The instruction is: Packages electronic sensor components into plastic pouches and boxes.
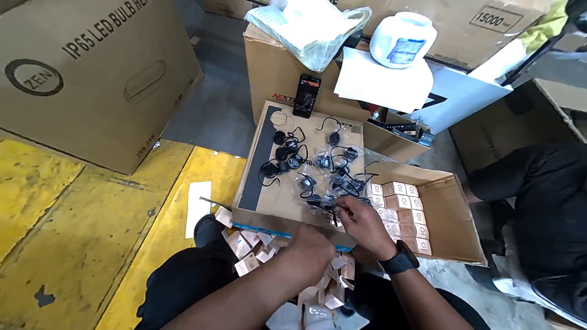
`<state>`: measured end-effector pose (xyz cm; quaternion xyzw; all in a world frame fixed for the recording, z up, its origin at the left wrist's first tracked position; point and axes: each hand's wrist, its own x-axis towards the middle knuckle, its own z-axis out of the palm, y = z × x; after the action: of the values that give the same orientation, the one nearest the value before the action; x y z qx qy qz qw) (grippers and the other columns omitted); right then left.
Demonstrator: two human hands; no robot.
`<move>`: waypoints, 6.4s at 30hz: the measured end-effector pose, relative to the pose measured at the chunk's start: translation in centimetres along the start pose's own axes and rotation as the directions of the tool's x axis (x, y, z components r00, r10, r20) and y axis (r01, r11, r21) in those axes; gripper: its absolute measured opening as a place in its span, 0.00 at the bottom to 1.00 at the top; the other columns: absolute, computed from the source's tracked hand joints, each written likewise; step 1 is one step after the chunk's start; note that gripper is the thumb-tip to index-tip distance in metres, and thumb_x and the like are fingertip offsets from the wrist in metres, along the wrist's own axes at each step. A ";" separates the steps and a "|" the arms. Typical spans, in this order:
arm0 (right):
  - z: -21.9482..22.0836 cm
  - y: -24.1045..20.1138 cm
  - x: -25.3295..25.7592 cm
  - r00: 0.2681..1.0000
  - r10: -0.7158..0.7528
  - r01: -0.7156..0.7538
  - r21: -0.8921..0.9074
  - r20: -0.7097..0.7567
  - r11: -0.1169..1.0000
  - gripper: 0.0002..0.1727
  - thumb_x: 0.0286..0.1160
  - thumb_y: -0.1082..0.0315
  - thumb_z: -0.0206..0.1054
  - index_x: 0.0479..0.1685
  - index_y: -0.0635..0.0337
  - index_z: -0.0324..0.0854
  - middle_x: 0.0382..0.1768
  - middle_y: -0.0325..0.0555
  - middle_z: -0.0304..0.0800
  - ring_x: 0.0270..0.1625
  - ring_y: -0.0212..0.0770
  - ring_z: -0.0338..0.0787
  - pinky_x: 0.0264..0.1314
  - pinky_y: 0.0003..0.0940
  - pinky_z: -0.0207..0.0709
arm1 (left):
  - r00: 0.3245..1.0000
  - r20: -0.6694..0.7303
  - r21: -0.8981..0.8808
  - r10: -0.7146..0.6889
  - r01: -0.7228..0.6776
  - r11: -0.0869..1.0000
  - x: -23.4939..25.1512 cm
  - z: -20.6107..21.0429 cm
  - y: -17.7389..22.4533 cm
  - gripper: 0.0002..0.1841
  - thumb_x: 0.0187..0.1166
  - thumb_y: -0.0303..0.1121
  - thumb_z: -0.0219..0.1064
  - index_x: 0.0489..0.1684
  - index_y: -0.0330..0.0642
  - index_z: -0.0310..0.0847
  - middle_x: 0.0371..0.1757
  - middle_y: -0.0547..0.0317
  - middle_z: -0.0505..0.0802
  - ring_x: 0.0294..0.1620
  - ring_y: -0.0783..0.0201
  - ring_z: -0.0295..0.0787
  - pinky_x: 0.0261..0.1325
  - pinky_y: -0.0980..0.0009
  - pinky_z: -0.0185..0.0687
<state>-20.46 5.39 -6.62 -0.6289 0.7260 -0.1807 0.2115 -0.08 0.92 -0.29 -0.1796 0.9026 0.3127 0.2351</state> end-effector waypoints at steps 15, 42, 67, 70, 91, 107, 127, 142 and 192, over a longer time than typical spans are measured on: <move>9.5 -12.0 15.8 0.925 -0.368 0.379 -0.303 0.093 0.874 0.21 0.77 0.56 0.69 0.63 0.56 0.87 0.67 0.56 0.85 0.74 0.58 0.80 0.74 0.57 0.75 | 0.985 0.172 -0.015 -0.024 0.027 1.000 -0.7 1.2 1.5 0.13 0.74 0.27 0.70 0.54 0.33 0.85 0.55 0.34 0.90 0.59 0.33 0.86 0.53 0.33 0.78; -7.1 -1.7 -0.7 0.950 0.237 0.081 0.896 -0.201 0.438 0.23 0.95 0.62 0.37 0.49 0.65 0.78 0.44 0.57 0.97 0.39 0.48 0.98 0.40 0.38 0.93 | 0.900 -0.415 -0.261 -0.135 0.025 0.965 -1.4 -3.4 -2.3 0.21 0.75 0.33 0.67 0.68 0.42 0.76 0.42 0.44 0.93 0.47 0.39 0.92 0.48 0.37 0.82; -4.8 -3.1 -2.4 0.992 0.045 -0.124 0.875 0.116 0.469 0.20 0.91 0.64 0.44 0.36 0.60 0.81 0.31 0.42 0.94 0.33 0.34 0.92 0.39 0.30 0.86 | 0.634 -0.768 -0.264 -0.090 -0.185 0.947 1.5 -2.1 -3.6 0.16 0.85 0.35 0.54 0.63 0.43 0.81 0.32 0.62 0.89 0.31 0.64 0.87 0.37 0.58 0.87; -4.4 -3.0 -2.2 0.995 -0.037 -0.059 0.839 0.094 0.541 0.20 0.90 0.65 0.45 0.37 0.58 0.82 0.34 0.39 0.93 0.36 0.33 0.91 0.41 0.29 0.85 | 0.698 -0.709 -0.338 -0.103 -0.207 0.918 1.2 -2.1 -3.5 0.17 0.84 0.36 0.57 0.66 0.46 0.82 0.31 0.64 0.89 0.32 0.66 0.87 0.40 0.60 0.86; -2.1 -3.2 -2.2 0.986 -0.093 0.168 0.784 -0.140 0.597 0.14 0.80 0.74 0.58 0.61 0.67 0.79 0.42 0.43 0.93 0.45 0.36 0.92 0.53 0.35 0.88 | 0.761 -0.644 -0.482 -0.078 -0.324 0.814 0.7 -1.5 -2.8 0.18 0.77 0.37 0.69 0.66 0.57 0.89 0.35 0.71 0.90 0.38 0.74 0.85 0.48 0.70 0.83; -1.8 -3.7 -2.0 0.939 0.009 -0.337 0.914 0.344 0.228 0.19 0.70 0.78 0.71 0.62 0.67 0.85 0.49 0.50 0.92 0.47 0.39 0.91 0.55 0.37 0.88 | 0.742 -0.651 -0.619 -0.160 -0.397 0.677 1.2 -1.3 -2.6 0.07 0.76 0.34 0.71 0.46 0.48 0.93 0.37 0.70 0.94 0.37 0.77 0.89 0.44 0.76 0.87; -1.8 -4.4 -2.1 0.908 0.024 -0.411 0.880 0.418 0.237 0.12 0.72 0.81 0.68 0.53 0.66 0.83 0.36 0.47 0.92 0.33 0.37 0.92 0.36 0.31 0.89 | 0.619 -0.712 -0.701 -0.333 -0.652 0.289 0.7 -2.2 -2.7 0.07 0.68 0.17 0.70 0.41 0.33 0.88 0.29 0.60 0.91 0.27 0.71 0.87 0.35 0.75 0.86; -0.9 -4.8 -2.4 0.925 0.002 -0.379 0.925 0.379 -0.032 0.25 0.64 0.78 0.76 0.65 0.66 0.80 0.49 0.51 0.91 0.46 0.41 0.92 0.51 0.38 0.90 | 0.596 -0.779 -0.595 -0.194 -0.606 0.528 0.8 -1.9 -2.6 0.11 0.71 0.22 0.66 0.49 0.34 0.89 0.26 0.68 0.87 0.27 0.76 0.81 0.33 0.80 0.79; -4.1 -3.8 -2.2 0.991 0.105 -0.133 0.802 0.089 0.582 0.15 0.76 0.71 0.70 0.60 0.64 0.82 0.29 0.39 0.87 0.27 0.33 0.85 0.30 0.26 0.81 | 0.742 -0.642 -0.678 -0.192 -0.432 0.595 1.2 -1.9 -2.7 0.10 0.70 0.25 0.63 0.39 0.42 0.92 0.27 0.71 0.88 0.25 0.82 0.78 0.31 0.84 0.74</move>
<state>-19.21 7.05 -1.02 -0.4178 0.6027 -0.4649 0.4961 -0.38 -2.47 -0.90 -0.2957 0.6978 0.6117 -0.2270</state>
